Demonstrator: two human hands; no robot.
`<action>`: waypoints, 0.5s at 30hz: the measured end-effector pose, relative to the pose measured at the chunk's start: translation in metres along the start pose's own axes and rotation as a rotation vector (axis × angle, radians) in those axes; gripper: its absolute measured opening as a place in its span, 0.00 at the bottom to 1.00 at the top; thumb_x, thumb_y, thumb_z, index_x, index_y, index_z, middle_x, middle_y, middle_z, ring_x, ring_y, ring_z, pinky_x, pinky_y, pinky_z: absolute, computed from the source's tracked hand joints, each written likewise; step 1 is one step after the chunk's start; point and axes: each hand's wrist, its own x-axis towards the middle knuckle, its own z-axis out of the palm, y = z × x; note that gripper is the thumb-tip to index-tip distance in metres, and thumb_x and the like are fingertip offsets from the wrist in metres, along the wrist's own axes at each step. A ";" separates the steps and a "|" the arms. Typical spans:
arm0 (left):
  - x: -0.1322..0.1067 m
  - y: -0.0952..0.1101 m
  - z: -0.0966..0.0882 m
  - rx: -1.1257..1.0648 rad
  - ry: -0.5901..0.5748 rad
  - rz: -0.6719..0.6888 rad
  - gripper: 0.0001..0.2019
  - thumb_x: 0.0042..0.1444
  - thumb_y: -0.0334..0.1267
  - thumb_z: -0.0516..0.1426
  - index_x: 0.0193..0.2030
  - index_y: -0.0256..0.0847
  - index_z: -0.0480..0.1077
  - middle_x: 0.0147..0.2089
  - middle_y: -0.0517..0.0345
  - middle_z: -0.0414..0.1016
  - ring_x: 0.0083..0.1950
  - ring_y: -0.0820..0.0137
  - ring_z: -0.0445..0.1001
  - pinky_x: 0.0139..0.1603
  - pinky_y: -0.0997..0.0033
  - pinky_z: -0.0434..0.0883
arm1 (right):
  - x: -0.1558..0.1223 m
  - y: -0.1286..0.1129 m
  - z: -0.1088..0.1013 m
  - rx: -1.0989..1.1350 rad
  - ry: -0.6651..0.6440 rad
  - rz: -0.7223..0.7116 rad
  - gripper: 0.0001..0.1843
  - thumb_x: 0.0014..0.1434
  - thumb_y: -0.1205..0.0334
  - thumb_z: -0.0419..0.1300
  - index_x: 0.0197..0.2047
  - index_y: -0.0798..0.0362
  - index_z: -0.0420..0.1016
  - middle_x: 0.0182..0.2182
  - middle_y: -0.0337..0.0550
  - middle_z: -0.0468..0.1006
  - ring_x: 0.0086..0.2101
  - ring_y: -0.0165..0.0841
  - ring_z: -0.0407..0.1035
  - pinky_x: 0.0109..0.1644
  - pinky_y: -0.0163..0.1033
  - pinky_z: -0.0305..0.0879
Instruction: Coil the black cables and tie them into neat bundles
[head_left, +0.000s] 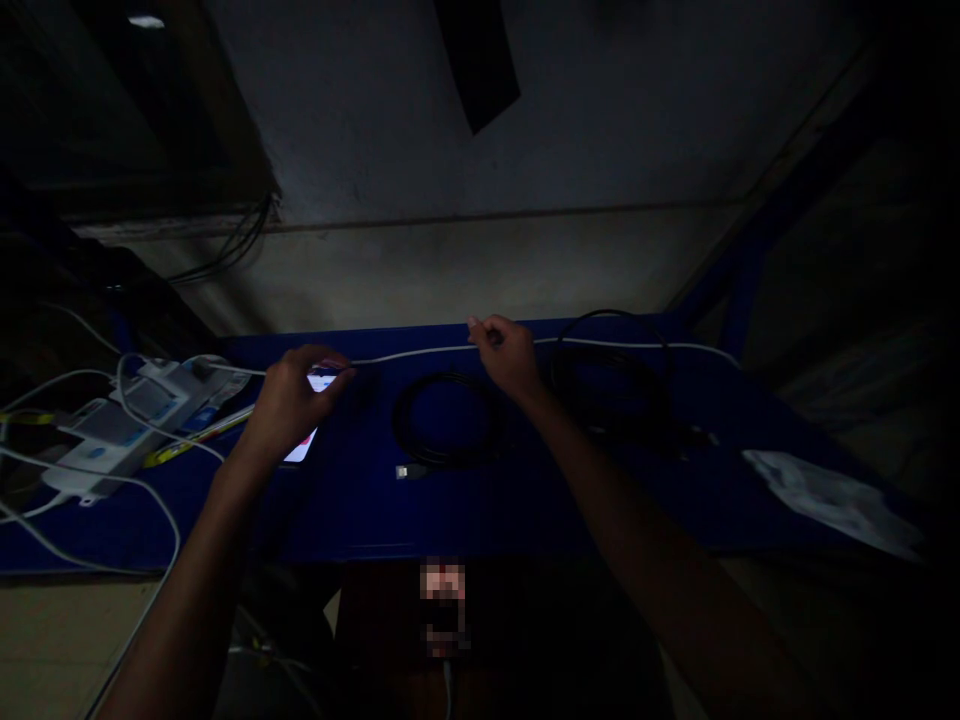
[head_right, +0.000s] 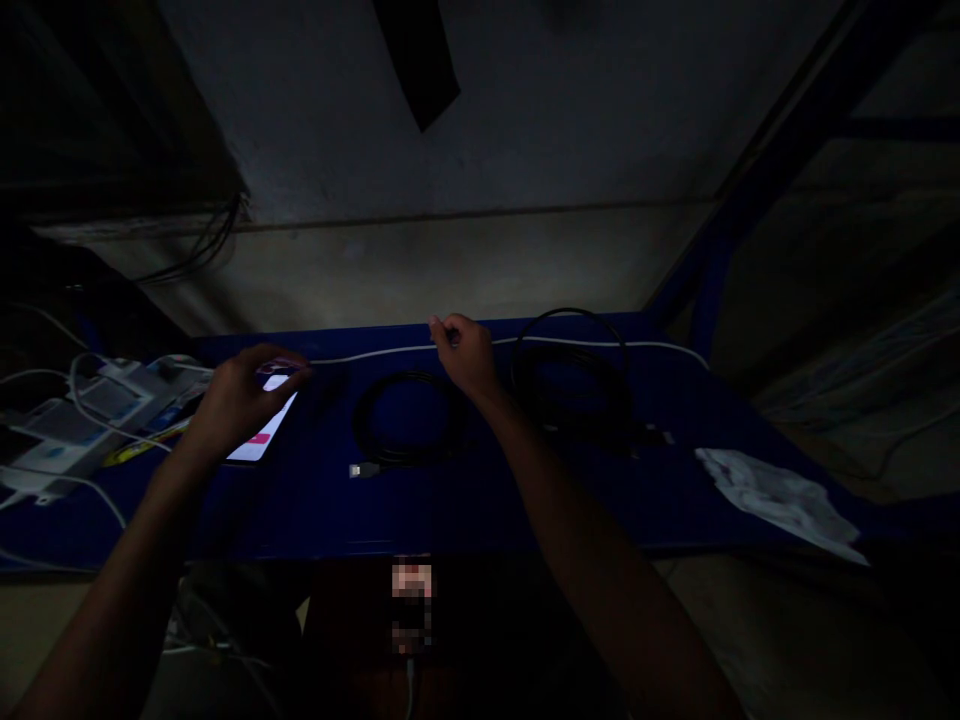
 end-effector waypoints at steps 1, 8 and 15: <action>-0.002 -0.003 0.001 0.033 -0.064 0.033 0.11 0.63 0.49 0.64 0.44 0.44 0.79 0.48 0.51 0.84 0.49 0.56 0.81 0.57 0.49 0.76 | 0.000 0.001 0.000 -0.002 -0.004 -0.009 0.22 0.71 0.48 0.59 0.26 0.47 0.69 0.29 0.43 0.82 0.33 0.37 0.76 0.43 0.45 0.71; -0.020 -0.007 0.020 0.163 -0.244 0.190 0.11 0.64 0.49 0.63 0.46 0.45 0.77 0.51 0.50 0.79 0.55 0.52 0.76 0.62 0.46 0.71 | -0.002 0.002 0.002 -0.064 -0.034 -0.024 0.22 0.71 0.48 0.59 0.26 0.47 0.70 0.28 0.42 0.81 0.32 0.37 0.74 0.43 0.45 0.69; -0.009 -0.011 0.037 0.219 -0.201 0.195 0.13 0.69 0.47 0.56 0.52 0.43 0.74 0.53 0.46 0.78 0.55 0.51 0.74 0.62 0.46 0.69 | -0.004 0.005 0.004 -0.060 -0.070 -0.039 0.21 0.71 0.47 0.58 0.27 0.47 0.71 0.28 0.42 0.80 0.32 0.36 0.74 0.44 0.45 0.69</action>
